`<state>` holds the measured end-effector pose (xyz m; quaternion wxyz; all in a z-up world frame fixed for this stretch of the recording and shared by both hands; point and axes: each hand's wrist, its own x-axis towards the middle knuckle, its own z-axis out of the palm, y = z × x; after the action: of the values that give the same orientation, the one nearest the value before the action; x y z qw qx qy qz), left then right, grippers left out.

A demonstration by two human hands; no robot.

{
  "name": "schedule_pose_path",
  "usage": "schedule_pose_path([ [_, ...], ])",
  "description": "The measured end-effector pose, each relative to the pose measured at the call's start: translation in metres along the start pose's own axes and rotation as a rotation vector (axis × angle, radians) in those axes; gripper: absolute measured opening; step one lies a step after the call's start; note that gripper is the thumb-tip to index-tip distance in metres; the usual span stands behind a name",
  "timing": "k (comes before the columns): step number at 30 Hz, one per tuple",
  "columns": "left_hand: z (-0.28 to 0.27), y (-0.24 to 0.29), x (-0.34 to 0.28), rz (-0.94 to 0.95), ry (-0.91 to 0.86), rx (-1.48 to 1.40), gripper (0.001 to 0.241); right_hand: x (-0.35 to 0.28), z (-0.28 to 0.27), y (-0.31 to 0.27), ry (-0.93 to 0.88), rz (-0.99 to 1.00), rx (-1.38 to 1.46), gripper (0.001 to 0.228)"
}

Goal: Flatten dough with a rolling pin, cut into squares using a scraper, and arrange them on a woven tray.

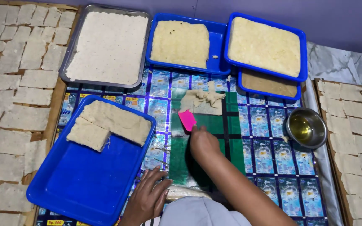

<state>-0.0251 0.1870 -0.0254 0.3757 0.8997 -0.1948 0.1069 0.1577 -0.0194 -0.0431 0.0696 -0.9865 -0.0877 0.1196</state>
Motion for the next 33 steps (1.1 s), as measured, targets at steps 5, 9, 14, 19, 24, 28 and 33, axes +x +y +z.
schedule_pose_path([
  [5, -0.003, -0.014, -0.001, 0.022, -0.045, 0.018, 0.032, 0.068, 0.023, -0.023, 0.18, 0.061, 0.07, 0.039],
  [9, -0.012, -0.017, -0.008, 0.059, -0.162, -0.056, 0.038, 0.069, 0.009, -0.025, 0.32, 0.176, 0.304, 0.047],
  [14, 0.008, -0.039, -0.025, 0.044, -0.242, 0.093, 0.053, 0.069, 0.063, 0.029, 0.513, 0.221, 0.813, 0.038],
  [19, 0.019, -0.04, -0.021, -0.011, -0.354, 0.24, 0.073, 0.027, -0.002, 0.04, 0.119, 0.516, 1.647, 0.019],
  [24, 0.024, -0.035, -0.011, 0.0, -0.334, 0.28, 0.072, -0.032, -0.03, 0.115, 0.484, 0.297, 0.538, 0.041],
  [28, 0.017, -0.013, 0.02, 0.03, -0.256, 0.27, 0.072, -0.059, -0.015, 0.178, 0.522, 0.324, 0.223, 0.039],
  [33, 0.009, 0.004, 0.092, -0.019, -0.104, 0.375, 0.062, -0.072, -0.105, 0.135, 0.386, 0.015, 0.26, 0.034],
])
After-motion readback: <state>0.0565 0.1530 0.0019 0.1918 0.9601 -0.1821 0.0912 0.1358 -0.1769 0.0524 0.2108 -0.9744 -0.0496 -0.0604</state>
